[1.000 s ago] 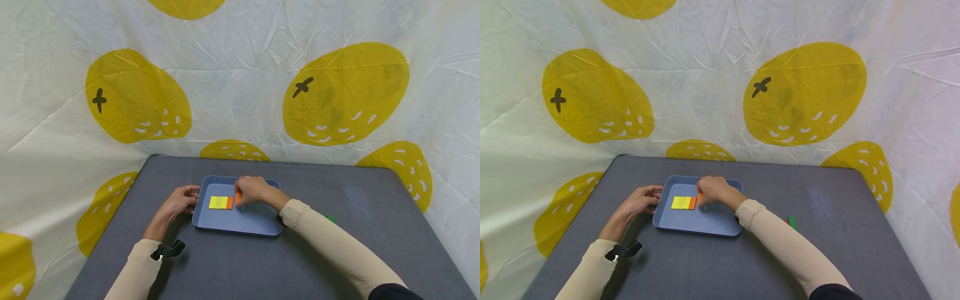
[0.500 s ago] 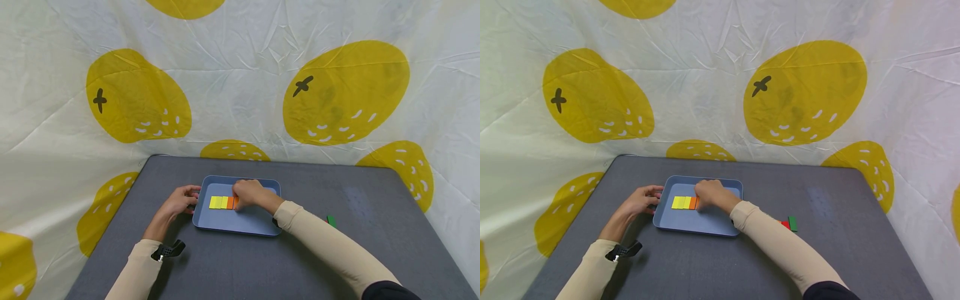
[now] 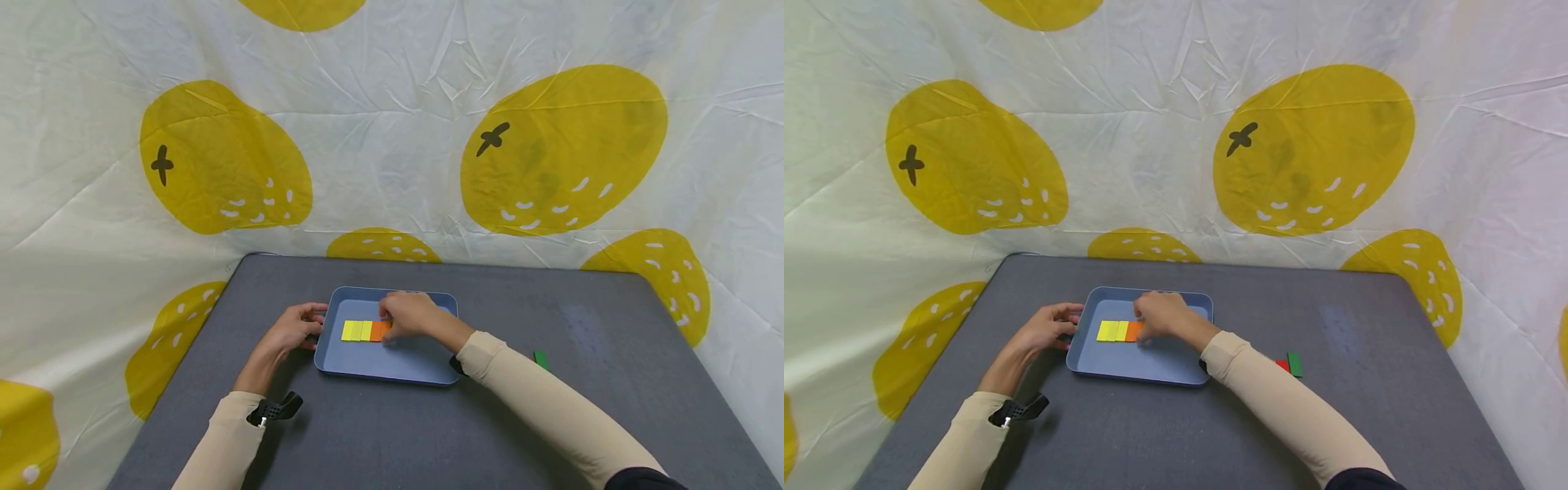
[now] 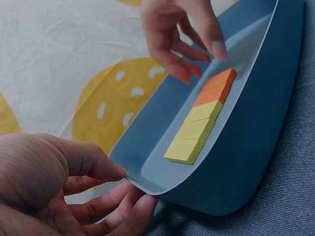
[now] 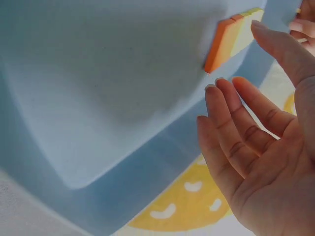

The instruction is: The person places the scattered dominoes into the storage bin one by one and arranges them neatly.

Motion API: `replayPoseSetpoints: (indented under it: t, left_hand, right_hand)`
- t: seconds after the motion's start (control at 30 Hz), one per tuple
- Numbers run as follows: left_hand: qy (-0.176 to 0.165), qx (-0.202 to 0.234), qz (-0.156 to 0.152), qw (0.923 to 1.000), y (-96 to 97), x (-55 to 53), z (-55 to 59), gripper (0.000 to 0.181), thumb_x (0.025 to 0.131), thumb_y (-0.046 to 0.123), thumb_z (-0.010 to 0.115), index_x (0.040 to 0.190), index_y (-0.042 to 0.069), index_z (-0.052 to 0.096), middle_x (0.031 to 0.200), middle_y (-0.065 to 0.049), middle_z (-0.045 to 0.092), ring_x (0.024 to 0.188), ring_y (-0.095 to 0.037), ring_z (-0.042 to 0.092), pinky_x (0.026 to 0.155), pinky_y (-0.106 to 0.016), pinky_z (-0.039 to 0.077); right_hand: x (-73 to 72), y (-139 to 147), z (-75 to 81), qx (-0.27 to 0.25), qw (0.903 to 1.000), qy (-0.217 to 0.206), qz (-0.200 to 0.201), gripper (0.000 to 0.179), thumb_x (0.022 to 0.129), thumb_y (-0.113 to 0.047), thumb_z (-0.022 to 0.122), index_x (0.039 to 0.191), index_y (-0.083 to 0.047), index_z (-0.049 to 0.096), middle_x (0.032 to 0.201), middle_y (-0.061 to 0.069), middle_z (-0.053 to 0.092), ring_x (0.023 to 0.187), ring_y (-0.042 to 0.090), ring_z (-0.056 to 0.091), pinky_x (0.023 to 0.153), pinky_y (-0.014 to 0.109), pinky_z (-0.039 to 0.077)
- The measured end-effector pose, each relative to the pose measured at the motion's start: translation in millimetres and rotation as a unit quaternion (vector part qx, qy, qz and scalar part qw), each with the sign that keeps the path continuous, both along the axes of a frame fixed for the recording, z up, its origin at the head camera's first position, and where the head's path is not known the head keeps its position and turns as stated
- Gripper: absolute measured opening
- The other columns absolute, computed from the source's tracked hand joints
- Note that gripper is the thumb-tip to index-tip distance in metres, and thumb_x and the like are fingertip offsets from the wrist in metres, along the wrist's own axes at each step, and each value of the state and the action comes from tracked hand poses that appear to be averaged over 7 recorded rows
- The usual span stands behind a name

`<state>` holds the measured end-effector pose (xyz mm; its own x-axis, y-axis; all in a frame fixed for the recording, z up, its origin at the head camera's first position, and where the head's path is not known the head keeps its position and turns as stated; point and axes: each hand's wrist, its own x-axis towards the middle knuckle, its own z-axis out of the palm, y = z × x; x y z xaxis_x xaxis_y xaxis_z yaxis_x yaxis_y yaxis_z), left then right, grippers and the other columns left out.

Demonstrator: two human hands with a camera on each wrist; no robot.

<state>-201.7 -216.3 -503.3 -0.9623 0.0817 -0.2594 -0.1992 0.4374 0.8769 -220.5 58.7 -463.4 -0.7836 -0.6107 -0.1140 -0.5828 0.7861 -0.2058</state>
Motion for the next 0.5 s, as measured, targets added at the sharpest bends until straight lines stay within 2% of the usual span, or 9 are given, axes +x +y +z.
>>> replayPoseSetpoints:
  t: [0.13,0.33,0.5]
  left_hand:
    - [-0.001,0.0,0.002,1.0,0.7,-0.2,0.0,0.05,0.093,-0.001,0.06,0.143,0.006,0.056,0.122,-0.021,0.059,0.092,-0.028,0.062,0.066,-0.038,0.059]
    - [-0.003,-0.004,0.004,1.0,0.7,0.3,1.5,0.05,0.094,0.0,0.06,0.143,0.006,0.055,0.123,-0.021,0.059,0.093,-0.028,0.062,0.067,-0.038,0.059]
    - [-0.003,-0.005,0.0,1.0,2.2,0.6,2.7,0.05,0.094,0.0,0.06,0.144,0.005,0.054,0.123,-0.021,0.059,0.093,-0.028,0.062,0.068,-0.038,0.06]
  right_hand:
    - [6.8,12,9.9,-0.039,0.9991,-0.016,0.0,0.048,0.08,-0.041,0.085,0.116,-0.013,0.071,0.105,-0.001,0.068,0.094,0.015,0.062,0.081,0.041,0.054]
    - [16.7,35,21.8,-0.089,0.9958,-0.021,-0.001,0.043,0.083,-0.037,0.083,0.117,-0.014,0.071,0.107,0.0,0.07,0.093,0.014,0.062,0.078,0.039,0.053]
    - [24.7,59,32.2,-0.111,0.9936,-0.021,-0.011,0.041,0.085,-0.038,0.082,0.118,-0.017,0.071,0.107,-0.002,0.069,0.098,0.018,0.066,0.079,0.038,0.052]
